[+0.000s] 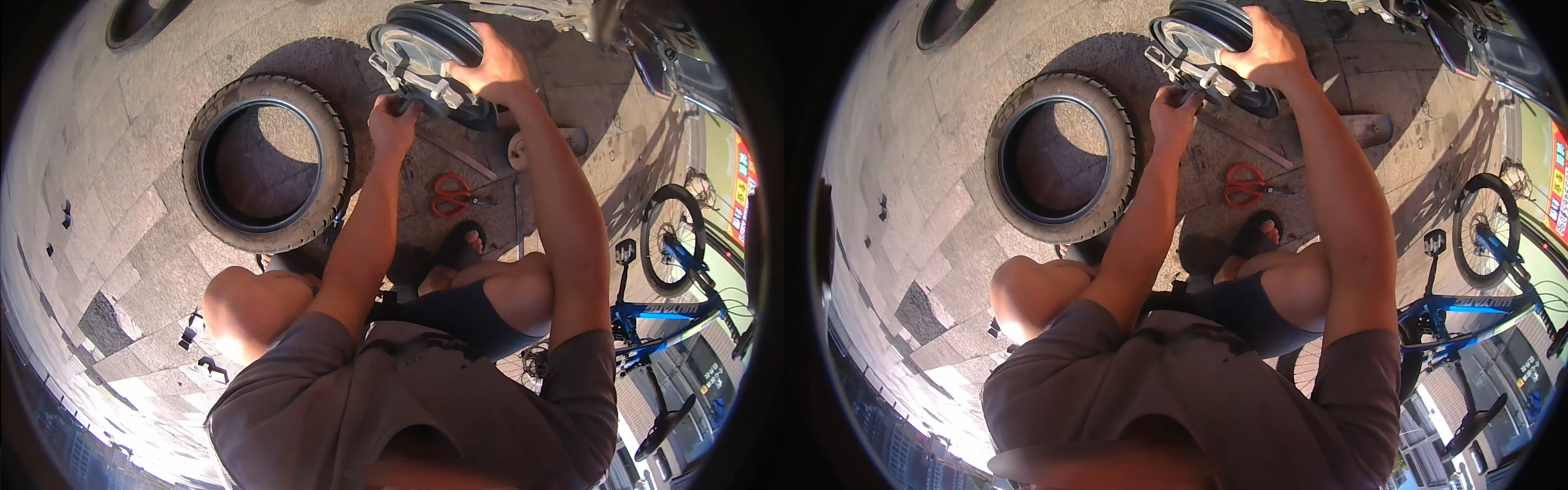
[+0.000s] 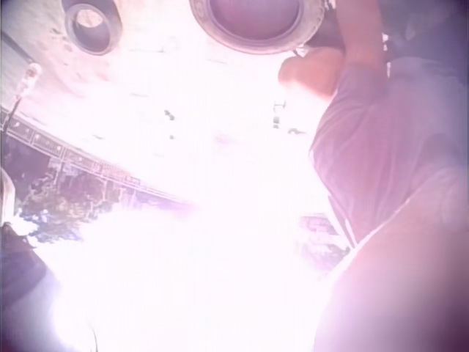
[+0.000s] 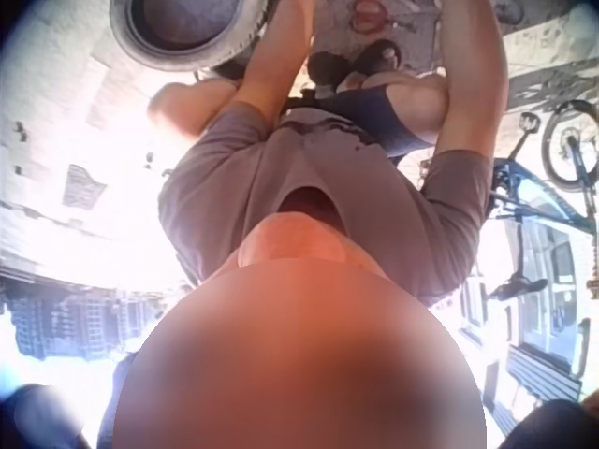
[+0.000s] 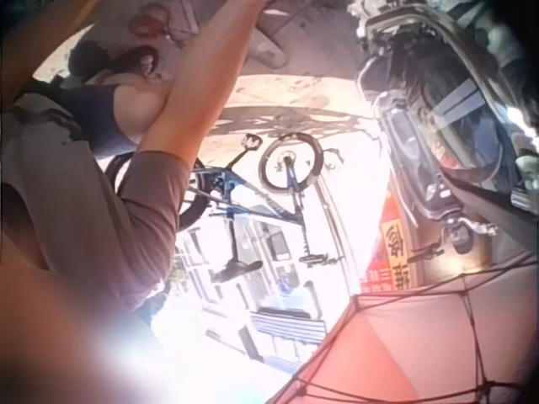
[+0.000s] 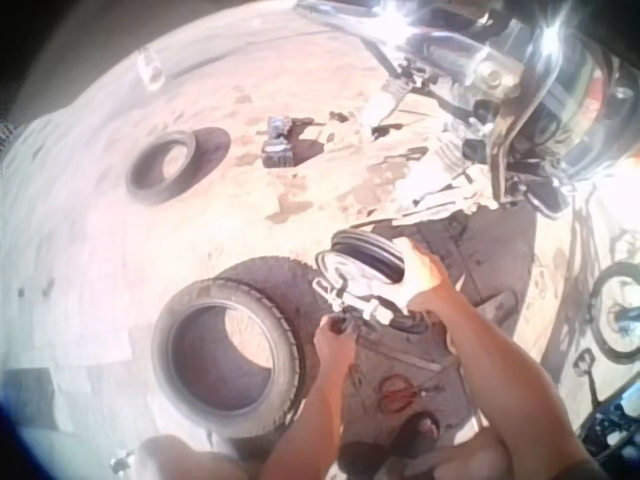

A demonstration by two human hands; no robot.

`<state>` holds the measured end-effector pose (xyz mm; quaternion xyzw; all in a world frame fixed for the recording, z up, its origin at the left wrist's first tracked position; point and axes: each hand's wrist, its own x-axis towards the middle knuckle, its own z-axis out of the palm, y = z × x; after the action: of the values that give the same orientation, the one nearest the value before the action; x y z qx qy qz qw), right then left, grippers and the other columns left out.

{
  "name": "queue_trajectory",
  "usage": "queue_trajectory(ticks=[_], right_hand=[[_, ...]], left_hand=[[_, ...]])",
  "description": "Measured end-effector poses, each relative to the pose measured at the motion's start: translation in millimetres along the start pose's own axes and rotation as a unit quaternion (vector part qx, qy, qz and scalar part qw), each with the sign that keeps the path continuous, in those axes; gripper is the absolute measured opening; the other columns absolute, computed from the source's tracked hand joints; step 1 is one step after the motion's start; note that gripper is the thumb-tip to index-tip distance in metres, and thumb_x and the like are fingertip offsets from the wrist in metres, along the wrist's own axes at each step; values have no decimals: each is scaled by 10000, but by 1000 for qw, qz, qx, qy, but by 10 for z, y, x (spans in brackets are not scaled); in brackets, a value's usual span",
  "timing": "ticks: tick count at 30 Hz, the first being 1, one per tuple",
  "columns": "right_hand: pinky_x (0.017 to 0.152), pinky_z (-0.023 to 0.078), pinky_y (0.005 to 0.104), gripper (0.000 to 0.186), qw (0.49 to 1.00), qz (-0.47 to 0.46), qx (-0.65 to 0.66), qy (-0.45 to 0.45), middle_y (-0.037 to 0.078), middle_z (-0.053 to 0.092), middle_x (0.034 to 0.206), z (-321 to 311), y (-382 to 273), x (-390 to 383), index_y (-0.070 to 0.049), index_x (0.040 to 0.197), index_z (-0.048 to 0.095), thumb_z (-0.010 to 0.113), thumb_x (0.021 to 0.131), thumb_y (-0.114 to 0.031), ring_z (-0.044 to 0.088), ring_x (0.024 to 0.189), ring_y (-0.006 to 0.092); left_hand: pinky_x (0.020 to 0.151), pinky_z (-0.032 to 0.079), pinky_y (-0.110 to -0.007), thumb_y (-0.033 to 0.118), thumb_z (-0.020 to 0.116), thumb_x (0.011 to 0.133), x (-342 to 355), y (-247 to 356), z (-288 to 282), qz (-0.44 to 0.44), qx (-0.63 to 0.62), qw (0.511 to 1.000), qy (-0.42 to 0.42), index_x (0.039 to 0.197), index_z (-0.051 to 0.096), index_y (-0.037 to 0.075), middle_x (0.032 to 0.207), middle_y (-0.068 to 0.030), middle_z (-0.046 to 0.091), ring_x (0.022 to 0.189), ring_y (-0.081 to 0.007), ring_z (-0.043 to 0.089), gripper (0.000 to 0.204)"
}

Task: The person removes a tire from a scooter wheel, inspects the tire and rim, and then uses a tool to remove the rim lock from the wheel.

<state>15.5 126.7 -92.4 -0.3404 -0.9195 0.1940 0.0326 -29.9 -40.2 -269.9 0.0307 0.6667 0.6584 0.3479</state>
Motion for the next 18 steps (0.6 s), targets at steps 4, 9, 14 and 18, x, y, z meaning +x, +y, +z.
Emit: queue_trajectory(ticks=[4, 9, 14, 18], right_hand=[[962, 482, 390, 771, 1000, -6, -5, -1, 183, 627, 1226, -5, 61, -36, -51, 1337, 475, 806, 721, -376, 619, 1132, 305], [961, 482, 389, 770, 1000, -17, 12, -8, 184, 627, 1225, -4, 55, -46, -50, 1339, 471, 806, 725, -373, 620, 1132, 302], [967, 480, 388, 754, 1000, 6, 6, -15, 187, 626, 1232, -38, 10, -43, -49, 1340, 473, 797, 736, -364, 618, 1138, 303], [969, 480, 393, 751, 1000, 14, -3, -12, 189, 624, 1242, -48, -37, -38, -54, 1345, 475, 789, 741, -373, 618, 1142, 305]], left_hand=[[698, 505, -310, 158, 818, 730, -108, 125, 35, 16, 85, 996, 32, 939, 620, -17, 841, -78, 686, 755, -143, 633, 337], [713, 508, -329, 178, 806, 748, -154, 19, 83, 42, 0, 999, 14, 961, 627, -25, 877, -107, 702, 797, -174, 664, 345], [713, 506, -340, 242, 792, 775, -228, 323, 36, 66, 163, 984, 11, 937, 643, -14, 859, -117, 705, 776, -191, 669, 337], [740, 513, -372, 293, 804, 761, -239, 391, 2, 55, 202, 978, 25, 929, 646, -13, 869, -142, 708, 803, -236, 681, 383]])
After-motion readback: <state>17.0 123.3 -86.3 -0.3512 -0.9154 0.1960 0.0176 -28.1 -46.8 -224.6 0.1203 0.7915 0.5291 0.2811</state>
